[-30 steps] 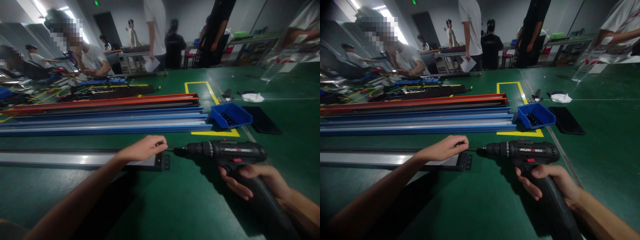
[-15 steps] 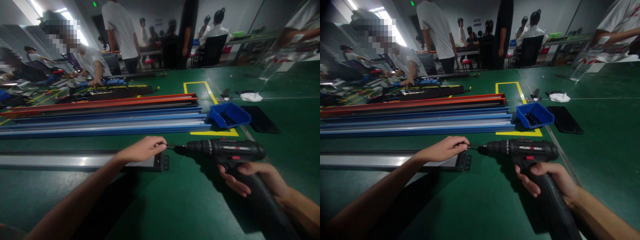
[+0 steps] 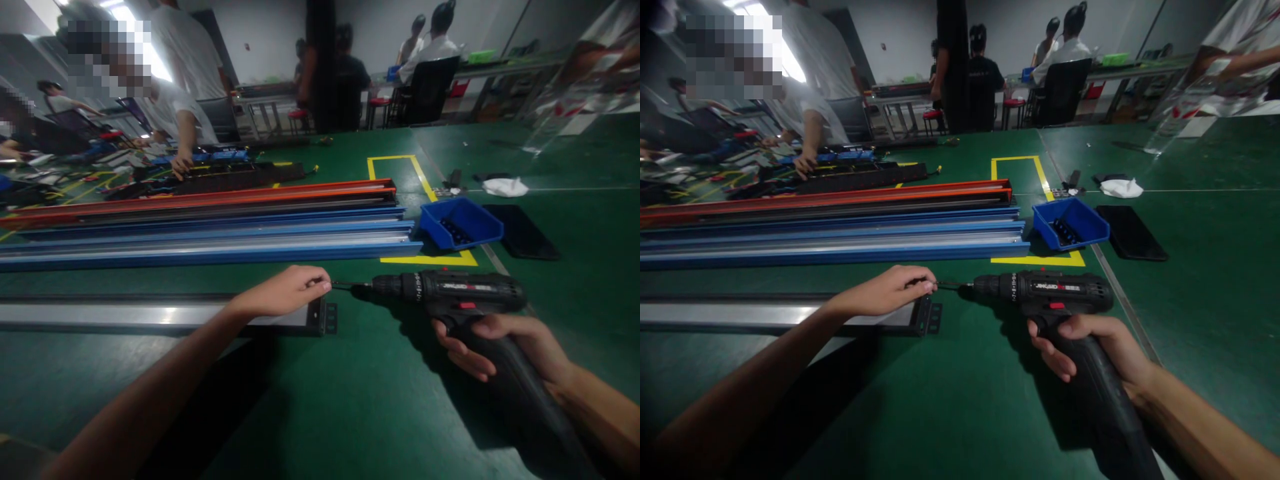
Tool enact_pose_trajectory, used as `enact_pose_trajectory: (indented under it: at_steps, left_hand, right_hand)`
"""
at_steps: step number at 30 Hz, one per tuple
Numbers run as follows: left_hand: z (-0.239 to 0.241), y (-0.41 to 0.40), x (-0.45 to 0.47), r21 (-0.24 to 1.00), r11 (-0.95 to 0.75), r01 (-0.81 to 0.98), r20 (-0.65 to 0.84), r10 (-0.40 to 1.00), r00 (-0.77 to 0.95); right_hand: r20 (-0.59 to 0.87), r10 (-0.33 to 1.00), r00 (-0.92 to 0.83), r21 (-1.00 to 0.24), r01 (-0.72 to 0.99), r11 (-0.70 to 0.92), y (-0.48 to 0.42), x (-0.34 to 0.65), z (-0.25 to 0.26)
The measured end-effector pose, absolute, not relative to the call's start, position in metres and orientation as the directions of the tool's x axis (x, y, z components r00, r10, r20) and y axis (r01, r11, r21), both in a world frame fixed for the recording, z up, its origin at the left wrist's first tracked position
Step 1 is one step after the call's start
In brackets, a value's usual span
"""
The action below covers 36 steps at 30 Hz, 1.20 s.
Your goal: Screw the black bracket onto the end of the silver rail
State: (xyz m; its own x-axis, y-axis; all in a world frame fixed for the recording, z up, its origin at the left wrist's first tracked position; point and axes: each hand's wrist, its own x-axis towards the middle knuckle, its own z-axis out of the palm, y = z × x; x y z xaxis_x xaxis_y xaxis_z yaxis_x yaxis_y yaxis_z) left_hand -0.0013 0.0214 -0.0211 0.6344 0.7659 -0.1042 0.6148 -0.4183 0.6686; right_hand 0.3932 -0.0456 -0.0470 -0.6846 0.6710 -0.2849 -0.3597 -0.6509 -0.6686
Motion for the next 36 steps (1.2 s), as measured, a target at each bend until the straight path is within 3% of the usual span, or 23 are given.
enact_pose_trajectory:
  at_steps: [17,25,31,36]
  left_hand:
    - [-0.022,0.023,0.000,0.653,-0.474,0.591,-0.070,0.738,0.671]
    - [-0.022,0.020,-0.003,0.709,-0.387,0.590,-0.103,0.771,0.629]
    - [-0.022,0.023,-0.002,0.726,-0.491,0.482,0.003,0.703,0.711]
    - [-0.021,0.023,-0.001,0.766,-0.473,0.434,0.031,0.703,0.711]
  right_hand:
    - [-0.289,0.653,-0.700,-0.650,-0.357,-0.671,-0.049,0.395,-0.052]
    - [-0.218,0.676,-0.704,-0.650,-0.412,-0.639,-0.049,0.396,-0.058]
    - [-0.166,0.690,-0.705,-0.679,-0.426,-0.598,-0.050,0.394,-0.057]
    - [-0.191,0.712,-0.675,-0.695,-0.419,-0.584,-0.051,0.396,-0.058]
